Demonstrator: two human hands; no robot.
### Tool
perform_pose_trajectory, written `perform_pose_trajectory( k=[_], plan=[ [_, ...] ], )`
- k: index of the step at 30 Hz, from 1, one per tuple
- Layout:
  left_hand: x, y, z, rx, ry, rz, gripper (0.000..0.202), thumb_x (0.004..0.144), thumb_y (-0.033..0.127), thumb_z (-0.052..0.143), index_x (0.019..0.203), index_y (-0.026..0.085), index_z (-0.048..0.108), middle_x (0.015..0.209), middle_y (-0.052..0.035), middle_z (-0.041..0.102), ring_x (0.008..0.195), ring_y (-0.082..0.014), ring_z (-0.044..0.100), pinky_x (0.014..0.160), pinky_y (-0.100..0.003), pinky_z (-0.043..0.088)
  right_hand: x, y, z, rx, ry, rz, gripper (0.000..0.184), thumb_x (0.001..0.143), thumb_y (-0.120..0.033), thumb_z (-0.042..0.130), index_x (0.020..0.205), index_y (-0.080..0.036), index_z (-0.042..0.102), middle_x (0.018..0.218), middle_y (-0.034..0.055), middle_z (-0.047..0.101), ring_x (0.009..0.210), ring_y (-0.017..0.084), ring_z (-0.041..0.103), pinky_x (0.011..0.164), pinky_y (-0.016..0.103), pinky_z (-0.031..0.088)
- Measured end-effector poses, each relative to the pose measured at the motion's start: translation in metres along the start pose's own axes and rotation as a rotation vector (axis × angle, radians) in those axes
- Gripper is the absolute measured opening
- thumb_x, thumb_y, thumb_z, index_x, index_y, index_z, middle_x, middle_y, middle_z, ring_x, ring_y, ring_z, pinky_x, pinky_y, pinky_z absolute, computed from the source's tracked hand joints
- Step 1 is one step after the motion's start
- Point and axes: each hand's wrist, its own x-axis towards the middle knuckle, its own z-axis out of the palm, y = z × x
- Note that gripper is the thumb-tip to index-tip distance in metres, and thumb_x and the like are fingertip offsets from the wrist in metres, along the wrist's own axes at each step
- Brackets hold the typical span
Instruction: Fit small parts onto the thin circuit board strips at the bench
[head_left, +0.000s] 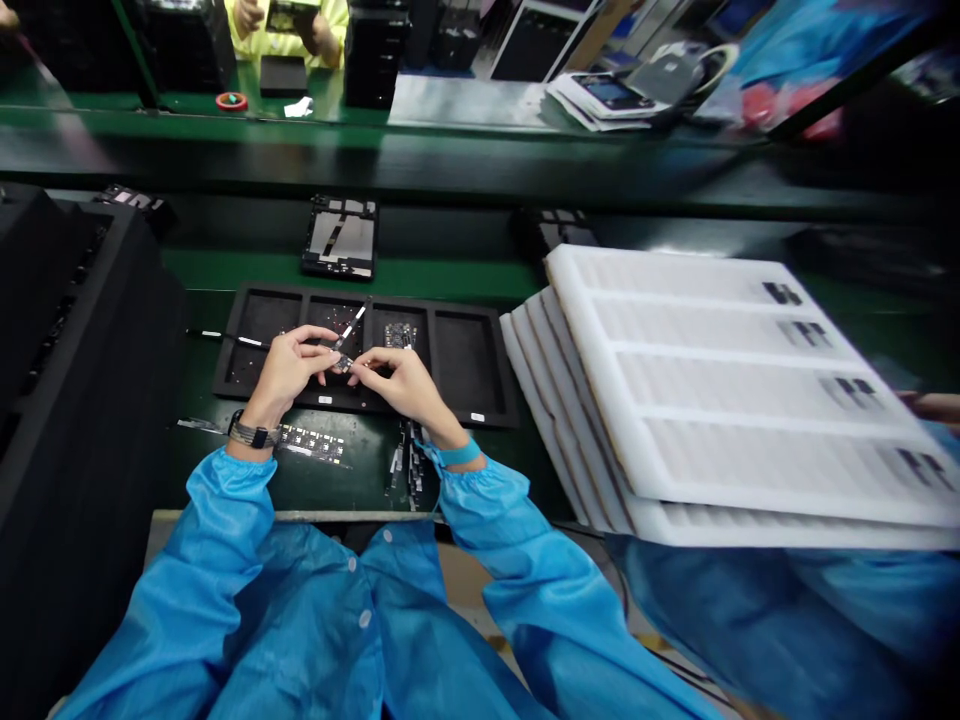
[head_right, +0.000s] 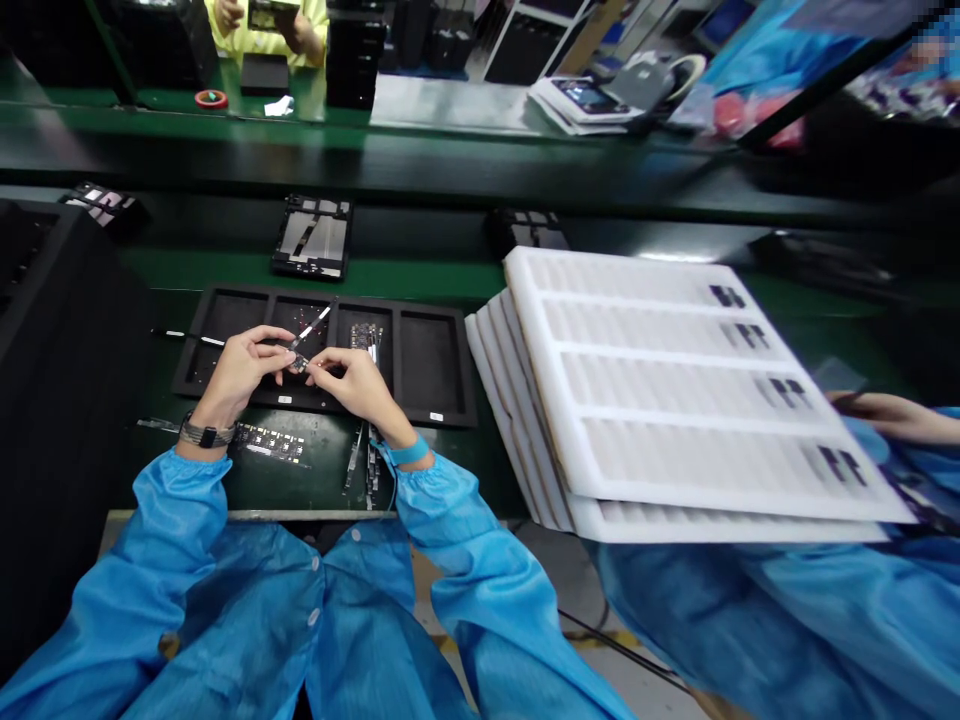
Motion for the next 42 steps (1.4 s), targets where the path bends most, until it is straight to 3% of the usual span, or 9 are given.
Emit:
perform_pose_trajectory(
  k=[5,9,19,31,38,42],
  plan=[
    [-0.0003,0.0007,0.0016,0.013,0.002,0.010,0.043,0.062,0.025,0.092,0.100,0.016,0.075,0.071,-0.0038,0.076,0.060,-0.0174,0.069,0.051,-0.025,0.047,0.0014,0.0010,0.0001,0.023,-0.013,0.023,0.031,0.093,-0.049,0.072,0.083,-0.020,0.077,0.080,0.0066,0.082,0.076,0.021,0.073,0.076,0.032,0.057],
    [-0.0008,0.0011,0.0016,0.020,-0.002,0.016,0.044,0.062,0.025,0.091,0.102,0.016,0.075,0.070,-0.0029,0.076,0.059,-0.0164,0.068,0.052,-0.025,0.047,0.0007,0.0001,-0.0008,0.065,-0.022,0.060,0.036,0.093,-0.052,0.071,0.086,-0.018,0.078,0.080,0.0073,0.081,0.070,0.018,0.069,0.063,0.029,0.052],
    [-0.0009,-0.0009,0.0016,-0.021,-0.051,-0.012,0.044,0.063,0.026,0.093,0.100,0.015,0.072,0.069,-0.0048,0.076,0.054,-0.0146,0.064,0.053,-0.025,0.048,-0.0003,0.0006,-0.0043,0.190,-0.058,0.092,0.038,0.088,-0.056,0.076,0.091,-0.018,0.077,0.086,0.0067,0.082,0.051,0.011,0.050,0.050,0.027,0.040],
    [-0.0008,-0.0032,0.0018,0.039,-0.039,-0.008,0.041,0.063,0.033,0.092,0.093,0.016,0.071,0.069,-0.0029,0.075,0.051,-0.0122,0.060,0.052,-0.025,0.047,0.0007,0.0057,-0.0035,0.222,-0.055,0.060,0.038,0.087,-0.054,0.079,0.091,-0.016,0.077,0.084,0.0078,0.081,0.051,0.010,0.049,0.050,0.026,0.040],
    [0.0001,-0.0021,0.0014,0.047,0.002,0.005,0.038,0.060,0.032,0.091,0.087,0.016,0.070,0.068,-0.0037,0.075,0.056,-0.0155,0.064,0.052,-0.027,0.048,0.0017,0.0069,-0.0005,0.207,-0.042,0.034,0.037,0.090,-0.052,0.076,0.093,-0.015,0.080,0.084,0.0089,0.081,0.062,0.014,0.060,0.054,0.026,0.043],
    [-0.0016,-0.0004,0.0035,0.035,0.007,0.000,0.037,0.060,0.030,0.090,0.086,0.016,0.069,0.066,-0.0031,0.074,0.056,-0.0164,0.065,0.052,-0.027,0.049,0.0015,0.0094,-0.0005,0.219,-0.038,0.044,0.037,0.089,-0.052,0.077,0.093,-0.015,0.080,0.085,0.0085,0.082,0.056,0.012,0.056,0.051,0.025,0.041]
  ],
)
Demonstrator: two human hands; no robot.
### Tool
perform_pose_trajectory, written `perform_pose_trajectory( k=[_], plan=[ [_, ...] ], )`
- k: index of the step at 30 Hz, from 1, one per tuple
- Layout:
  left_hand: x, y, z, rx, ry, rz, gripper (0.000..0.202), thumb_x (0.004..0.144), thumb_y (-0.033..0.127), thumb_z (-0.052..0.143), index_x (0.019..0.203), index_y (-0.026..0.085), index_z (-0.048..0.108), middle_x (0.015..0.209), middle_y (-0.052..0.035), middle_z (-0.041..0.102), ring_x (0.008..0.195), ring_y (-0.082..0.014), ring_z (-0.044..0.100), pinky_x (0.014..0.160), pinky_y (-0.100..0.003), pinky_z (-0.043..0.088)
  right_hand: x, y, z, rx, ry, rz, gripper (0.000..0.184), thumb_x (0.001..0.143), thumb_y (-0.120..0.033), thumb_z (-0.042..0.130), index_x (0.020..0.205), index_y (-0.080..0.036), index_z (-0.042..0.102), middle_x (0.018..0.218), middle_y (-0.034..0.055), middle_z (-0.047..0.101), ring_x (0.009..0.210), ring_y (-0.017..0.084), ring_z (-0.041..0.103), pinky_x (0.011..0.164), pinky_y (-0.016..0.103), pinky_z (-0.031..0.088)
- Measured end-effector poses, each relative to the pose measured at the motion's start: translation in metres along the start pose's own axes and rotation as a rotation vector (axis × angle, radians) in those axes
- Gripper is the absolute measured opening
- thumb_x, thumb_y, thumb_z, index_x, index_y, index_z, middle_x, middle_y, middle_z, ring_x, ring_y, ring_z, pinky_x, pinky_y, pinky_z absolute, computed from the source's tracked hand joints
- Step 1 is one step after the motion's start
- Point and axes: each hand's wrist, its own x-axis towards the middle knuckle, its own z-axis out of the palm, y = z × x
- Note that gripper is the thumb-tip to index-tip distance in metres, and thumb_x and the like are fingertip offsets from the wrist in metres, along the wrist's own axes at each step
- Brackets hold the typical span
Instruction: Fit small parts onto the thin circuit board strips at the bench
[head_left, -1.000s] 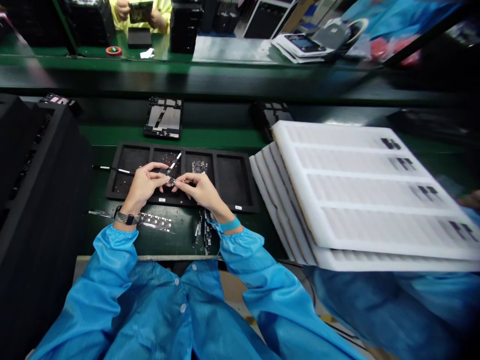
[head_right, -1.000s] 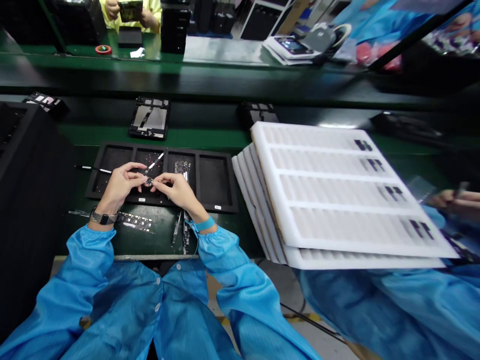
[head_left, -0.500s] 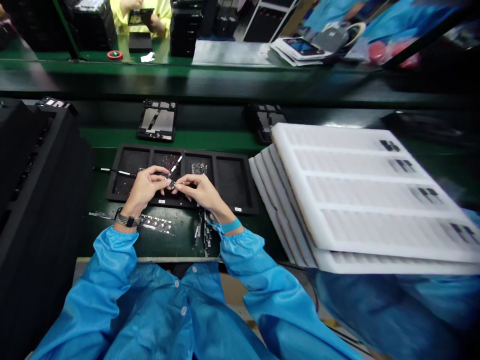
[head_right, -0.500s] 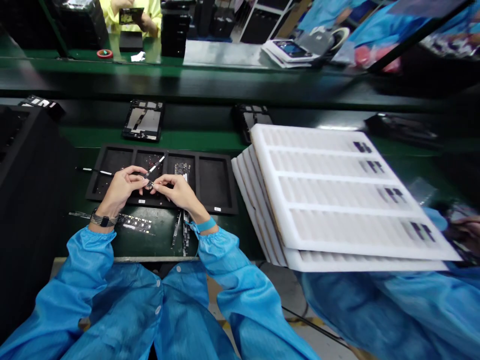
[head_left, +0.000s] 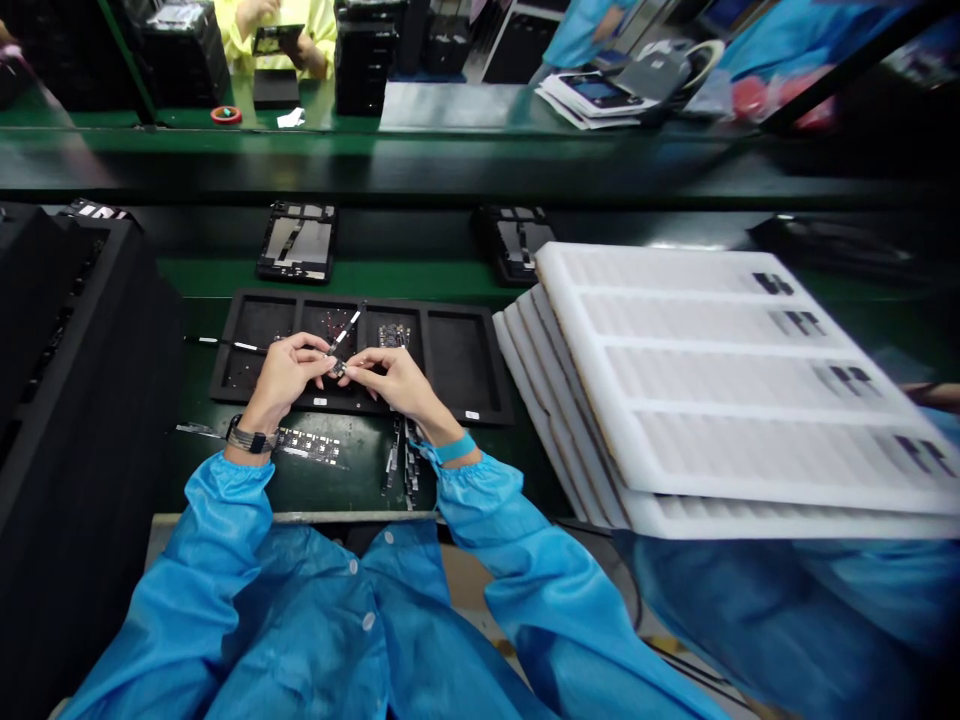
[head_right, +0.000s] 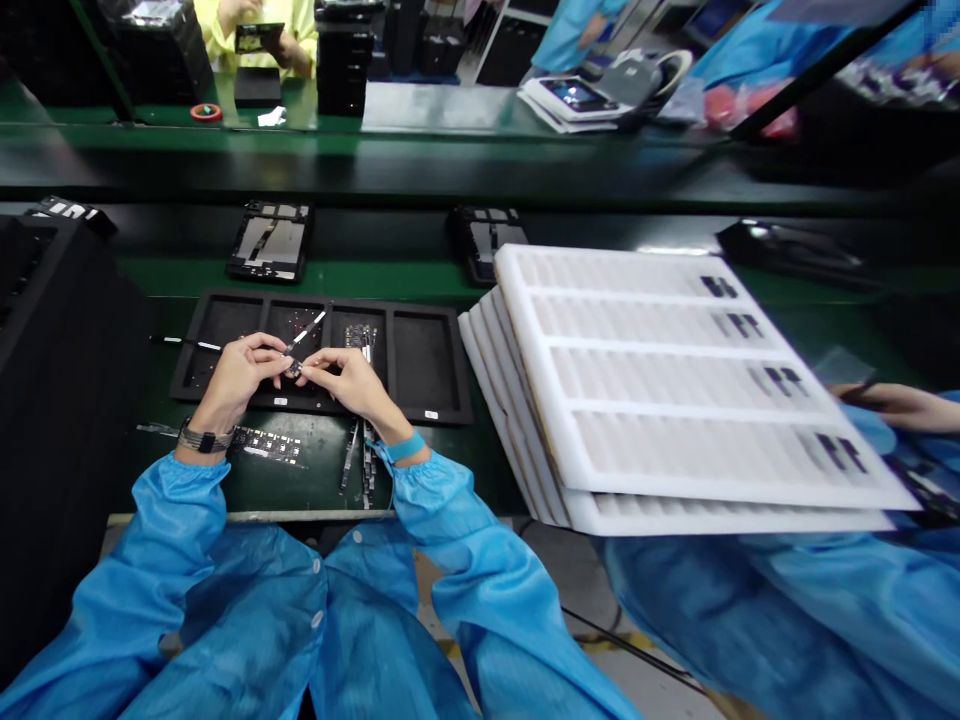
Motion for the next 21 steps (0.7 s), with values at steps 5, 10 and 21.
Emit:
perform_pose_trajectory(
  k=[5,10,21],
  plan=[
    [0.000,0.000,0.001,-0.012,-0.014,-0.014,0.040,0.059,0.030,0.093,0.086,0.017,0.067,0.065,-0.0020,0.073,0.055,-0.0162,0.065,0.052,-0.027,0.049,0.000,0.003,-0.001,0.034,-0.015,0.021,0.037,0.088,-0.053,0.078,0.092,-0.016,0.079,0.086,0.0082,0.082,0.051,0.011,0.052,0.048,0.025,0.040],
    [0.000,-0.002,0.002,-0.008,-0.014,0.001,0.037,0.062,0.029,0.091,0.087,0.016,0.068,0.066,-0.0024,0.074,0.053,-0.0143,0.063,0.052,-0.026,0.048,0.001,0.003,0.001,0.057,-0.009,0.025,0.035,0.087,-0.051,0.079,0.091,-0.017,0.080,0.086,0.0082,0.082,0.054,0.012,0.056,0.048,0.025,0.043],
    [0.053,0.061,-0.043,0.610,0.532,0.562,0.021,0.092,0.019,0.061,0.109,0.017,0.074,0.111,-0.0109,0.079,0.095,-0.0219,0.072,0.081,-0.033,0.055,0.013,0.009,-0.017,0.233,0.338,0.053,0.029,0.083,-0.046,0.078,0.083,-0.017,0.073,0.066,-0.0017,0.065,0.041,0.005,0.039,0.042,0.023,0.033]
  ],
)
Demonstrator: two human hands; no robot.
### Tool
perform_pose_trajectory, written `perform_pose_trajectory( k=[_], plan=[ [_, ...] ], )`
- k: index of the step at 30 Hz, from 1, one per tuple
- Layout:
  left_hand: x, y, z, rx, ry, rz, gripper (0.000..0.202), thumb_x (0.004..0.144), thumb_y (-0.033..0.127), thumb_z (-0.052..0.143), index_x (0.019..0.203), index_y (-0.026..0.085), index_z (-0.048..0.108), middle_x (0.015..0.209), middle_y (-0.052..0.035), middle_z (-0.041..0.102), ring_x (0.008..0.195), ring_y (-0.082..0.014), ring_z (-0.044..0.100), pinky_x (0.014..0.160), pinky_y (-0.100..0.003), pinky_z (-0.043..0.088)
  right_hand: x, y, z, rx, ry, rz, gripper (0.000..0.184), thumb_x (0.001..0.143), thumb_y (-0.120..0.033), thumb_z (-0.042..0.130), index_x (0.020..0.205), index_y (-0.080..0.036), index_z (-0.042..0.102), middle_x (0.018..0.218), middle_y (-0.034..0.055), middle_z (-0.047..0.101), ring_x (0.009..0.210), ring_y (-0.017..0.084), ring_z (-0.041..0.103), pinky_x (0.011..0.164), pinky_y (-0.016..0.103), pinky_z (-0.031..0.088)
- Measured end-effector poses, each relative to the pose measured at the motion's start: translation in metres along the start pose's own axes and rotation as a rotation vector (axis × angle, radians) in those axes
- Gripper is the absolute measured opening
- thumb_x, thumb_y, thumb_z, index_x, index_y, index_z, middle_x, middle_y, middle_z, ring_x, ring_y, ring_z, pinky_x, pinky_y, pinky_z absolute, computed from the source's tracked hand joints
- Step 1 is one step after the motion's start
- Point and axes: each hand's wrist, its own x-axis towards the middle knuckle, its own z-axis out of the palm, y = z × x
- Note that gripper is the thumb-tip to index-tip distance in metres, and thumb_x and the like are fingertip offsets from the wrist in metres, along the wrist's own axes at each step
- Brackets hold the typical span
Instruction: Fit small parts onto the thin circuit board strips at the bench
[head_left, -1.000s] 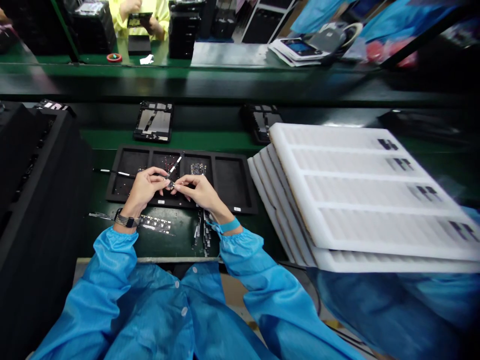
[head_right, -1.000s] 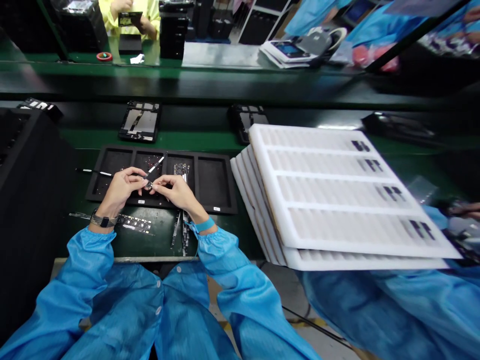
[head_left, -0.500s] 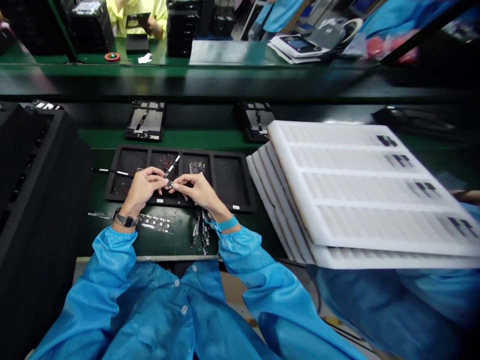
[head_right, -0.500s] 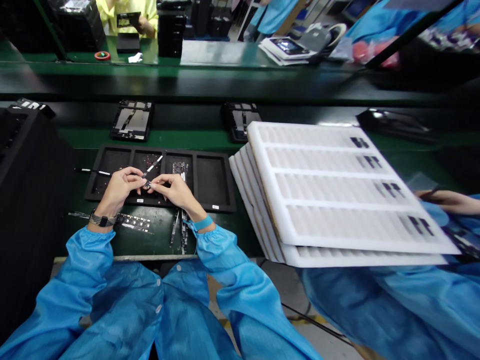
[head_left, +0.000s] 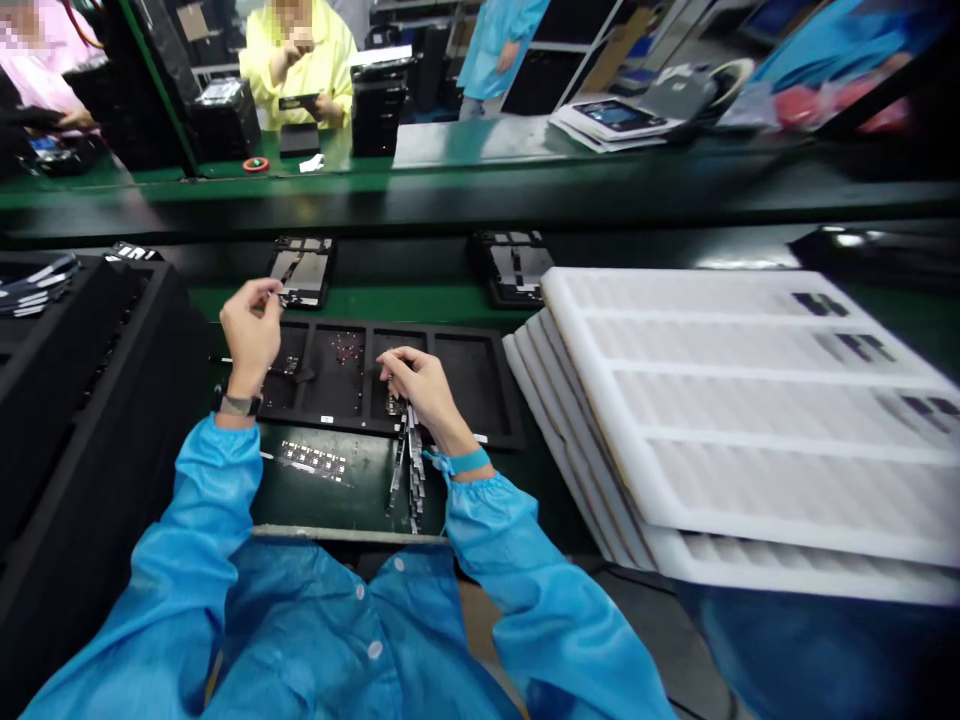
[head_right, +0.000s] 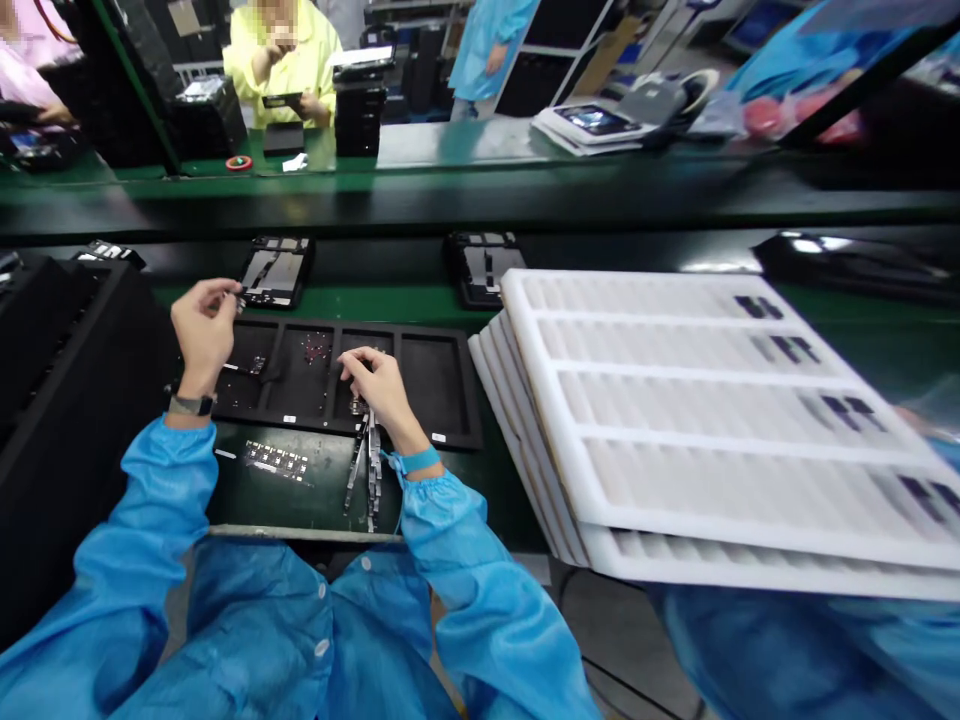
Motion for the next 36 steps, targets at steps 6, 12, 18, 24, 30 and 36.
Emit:
perform_pose_trajectory(
  k=[6,12,18,24,30,36],
  plan=[
    [0.084,-0.026,0.023,0.843,-0.329,0.149,0.041,0.094,0.005,0.041,0.119,0.010,0.074,0.121,-0.0236,0.073,0.127,-0.0384,0.060,0.102,-0.047,0.044,0.005,0.003,-0.001,0.049,-0.022,0.020,0.030,0.079,-0.046,0.077,0.082,-0.017,0.072,0.063,-0.0026,0.062,0.040,0.005,0.037,0.041,0.022,0.031],
    [0.081,-0.047,0.037,0.925,-0.652,0.182,0.034,0.088,0.004,0.051,0.109,0.006,0.077,0.118,-0.0264,0.074,0.117,-0.0355,0.065,0.099,-0.043,0.044,0.012,0.009,-0.006,0.044,-0.020,0.019,0.030,0.078,-0.047,0.076,0.081,-0.017,0.071,0.062,-0.0033,0.061,0.040,0.005,0.037,0.041,0.022,0.032],
    [0.091,-0.054,0.027,0.854,-0.634,0.077,0.034,0.077,0.004,0.065,0.106,0.010,0.081,0.108,-0.0201,0.078,0.103,-0.0334,0.070,0.093,-0.040,0.049,0.014,0.012,-0.008,0.015,-0.032,0.002,0.023,0.081,-0.039,0.072,0.091,-0.018,0.071,0.068,-0.0019,0.066,0.047,0.008,0.046,0.047,0.023,0.039],
    [0.058,-0.012,-0.023,0.551,-0.358,0.027,0.032,0.092,0.014,0.060,0.119,0.010,0.077,0.118,-0.0145,0.078,0.105,-0.0262,0.069,0.098,-0.036,0.050,0.014,0.017,-0.011,0.066,-0.092,0.007,0.034,0.083,-0.038,0.073,0.109,-0.020,0.062,0.093,0.0038,0.078,0.061,0.012,0.060,0.066,0.029,0.059],
    [-0.094,0.041,-0.075,0.040,-0.925,0.005,0.025,0.088,0.032,0.080,0.112,0.025,0.082,0.109,-0.0065,0.079,0.103,-0.0262,0.072,0.098,-0.038,0.054,0.009,0.017,-0.017,0.098,-0.123,0.003,0.037,0.086,-0.044,0.081,0.105,-0.020,0.060,0.107,0.0093,0.079,0.072,0.013,0.071,0.074,0.032,0.064],
    [-0.192,0.022,-0.049,0.305,-0.895,0.075,0.033,0.093,0.020,0.073,0.126,0.022,0.074,0.139,-0.0143,0.066,0.133,-0.0345,0.056,0.112,-0.053,0.046,0.006,0.017,-0.012,0.079,-0.192,0.019,0.046,0.079,-0.051,0.089,0.102,-0.020,0.064,0.103,0.0105,0.081,0.080,0.019,0.077,0.072,0.034,0.066]
  ],
)
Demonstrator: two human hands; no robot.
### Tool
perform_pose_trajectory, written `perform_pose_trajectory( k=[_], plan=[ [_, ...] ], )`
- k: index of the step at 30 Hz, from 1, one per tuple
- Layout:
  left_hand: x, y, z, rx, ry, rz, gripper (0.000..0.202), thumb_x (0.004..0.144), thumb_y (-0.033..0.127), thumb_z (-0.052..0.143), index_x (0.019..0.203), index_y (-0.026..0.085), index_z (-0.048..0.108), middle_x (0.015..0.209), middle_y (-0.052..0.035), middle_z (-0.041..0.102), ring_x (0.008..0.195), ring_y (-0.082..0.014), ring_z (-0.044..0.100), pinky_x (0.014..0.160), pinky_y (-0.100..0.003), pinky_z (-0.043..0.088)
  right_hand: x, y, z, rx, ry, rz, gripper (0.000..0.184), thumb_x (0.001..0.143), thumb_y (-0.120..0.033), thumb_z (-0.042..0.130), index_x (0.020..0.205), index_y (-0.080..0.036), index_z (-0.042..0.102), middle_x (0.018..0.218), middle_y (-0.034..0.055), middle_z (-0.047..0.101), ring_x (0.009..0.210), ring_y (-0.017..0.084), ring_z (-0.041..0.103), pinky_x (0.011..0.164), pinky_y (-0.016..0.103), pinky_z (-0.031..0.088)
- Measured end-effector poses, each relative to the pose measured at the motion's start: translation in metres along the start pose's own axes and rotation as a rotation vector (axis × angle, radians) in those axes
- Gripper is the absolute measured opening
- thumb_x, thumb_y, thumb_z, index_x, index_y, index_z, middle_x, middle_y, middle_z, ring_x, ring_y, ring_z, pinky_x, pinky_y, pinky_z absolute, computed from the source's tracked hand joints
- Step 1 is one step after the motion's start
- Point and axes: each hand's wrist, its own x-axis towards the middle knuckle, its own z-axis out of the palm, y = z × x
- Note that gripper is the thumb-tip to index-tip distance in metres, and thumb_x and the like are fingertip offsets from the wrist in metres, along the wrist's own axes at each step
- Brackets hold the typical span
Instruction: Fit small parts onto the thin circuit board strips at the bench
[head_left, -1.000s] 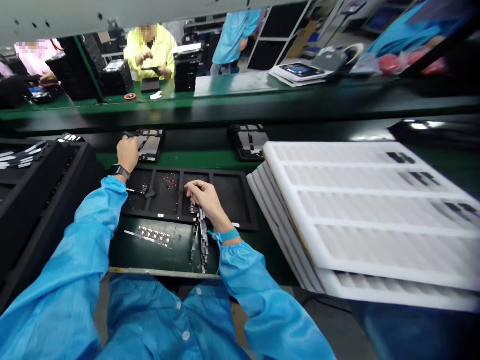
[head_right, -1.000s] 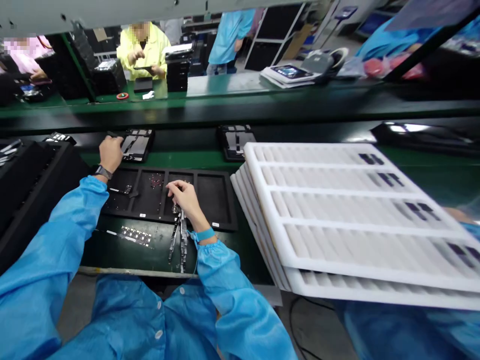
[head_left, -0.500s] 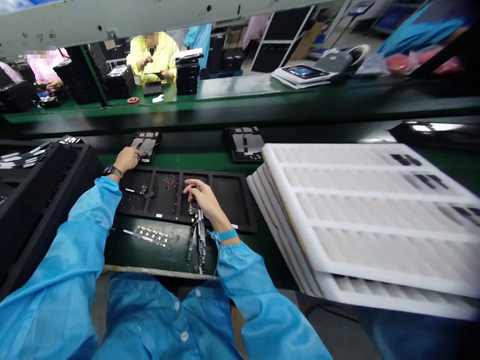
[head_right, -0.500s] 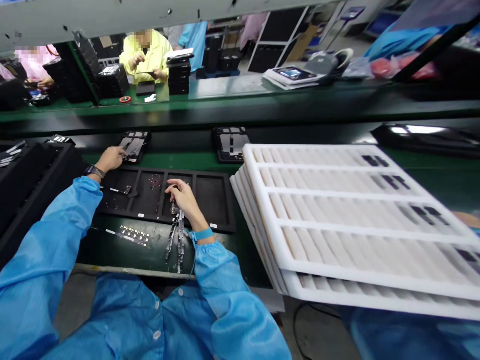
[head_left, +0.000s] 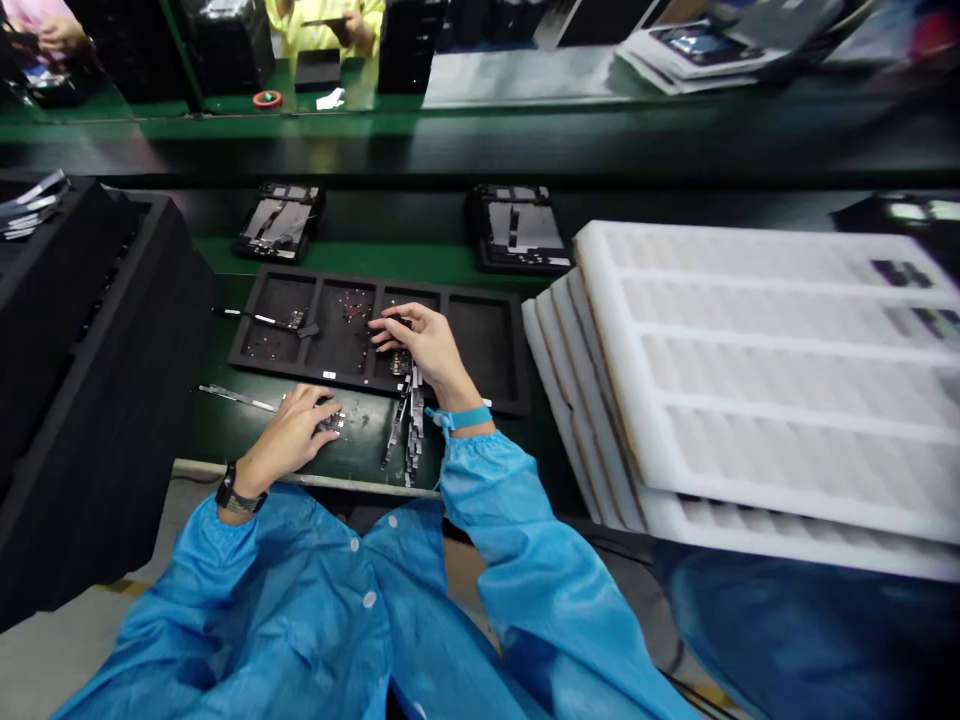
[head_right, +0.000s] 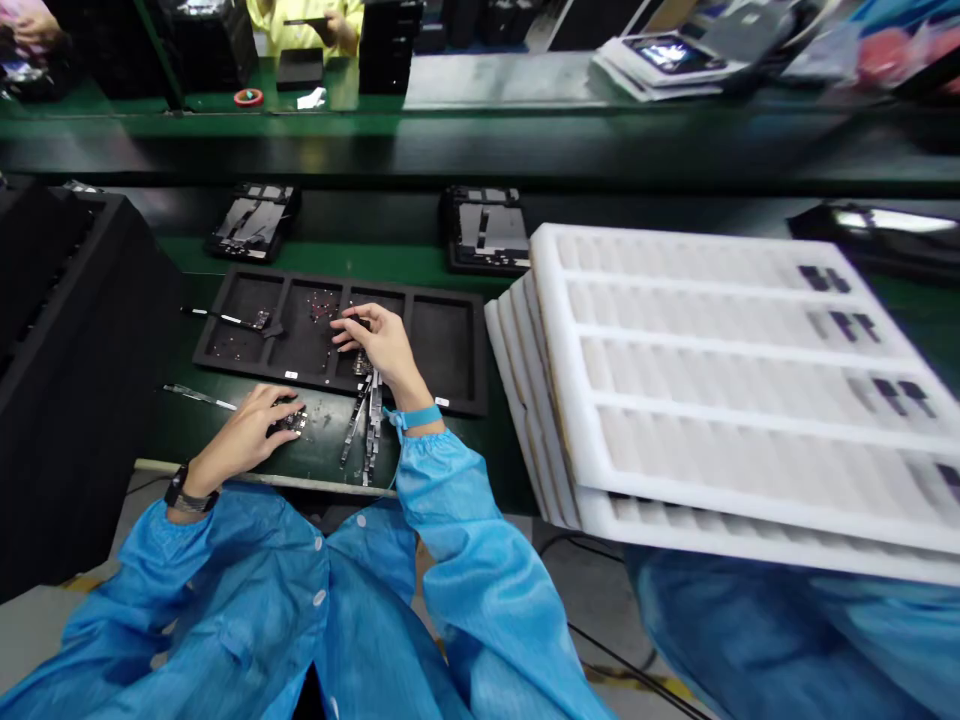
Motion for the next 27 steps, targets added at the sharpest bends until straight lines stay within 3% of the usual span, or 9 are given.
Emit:
perform_pose_trajectory(
  k=[3,6,9,13,18,27],
  plan=[
    [0.000,-0.004,0.017,0.041,0.063,-0.023,0.027,0.094,0.019,0.072,0.121,0.023,0.073,0.143,-0.0140,0.062,0.133,-0.0355,0.053,0.111,-0.054,0.044,0.000,0.000,0.002,0.000,-0.019,0.015,0.048,0.075,-0.052,0.091,0.100,-0.019,0.065,0.099,0.0102,0.082,0.080,0.020,0.077,0.069,0.033,0.066],
    [0.001,-0.006,0.018,0.013,0.088,-0.047,0.022,0.093,0.018,0.073,0.114,0.024,0.069,0.128,-0.0110,0.067,0.122,-0.0326,0.057,0.104,-0.050,0.044,0.001,-0.001,0.004,-0.010,-0.046,0.023,0.048,0.074,-0.051,0.092,0.099,-0.020,0.065,0.095,0.0095,0.082,0.079,0.020,0.078,0.064,0.031,0.064],
    [0.005,-0.008,0.016,-0.043,0.054,-0.062,0.022,0.089,0.015,0.075,0.107,0.023,0.064,0.114,-0.0079,0.070,0.113,-0.0302,0.060,0.100,-0.046,0.043,0.000,0.000,0.005,-0.020,-0.061,0.026,0.048,0.073,-0.051,0.092,0.095,-0.019,0.063,0.091,0.0087,0.081,0.076,0.020,0.078,0.060,0.029,0.062],
    [0.013,-0.013,0.016,-0.100,0.014,-0.084,0.031,0.086,0.012,0.077,0.111,0.023,0.064,0.112,-0.0065,0.072,0.110,-0.0291,0.063,0.101,-0.045,0.042,0.001,0.002,0.005,-0.024,-0.069,0.029,0.050,0.072,-0.051,0.093,0.093,-0.019,0.061,0.085,0.0072,0.080,0.071,0.019,0.077,0.056,0.025,0.059],
    [0.018,-0.015,0.016,-0.097,-0.020,-0.056,0.019,0.087,0.017,0.078,0.101,0.023,0.066,0.108,-0.0058,0.074,0.110,-0.0298,0.062,0.098,-0.044,0.042,0.002,0.003,0.005,-0.044,-0.062,0.014,0.048,0.072,-0.050,0.092,0.091,-0.020,0.059,0.079,0.0043,0.078,0.063,0.016,0.073,0.050,0.023,0.053],
    [0.020,-0.010,0.008,0.105,-0.086,0.049,0.017,0.092,0.020,0.075,0.097,0.021,0.059,0.109,-0.0084,0.068,0.107,-0.0306,0.057,0.089,-0.043,0.041,0.005,0.005,0.004,-0.078,-0.083,-0.004,0.035,0.082,-0.042,0.085,0.103,-0.019,0.069,0.085,0.0037,0.076,0.072,0.015,0.070,0.060,0.026,0.060]
  ],
)
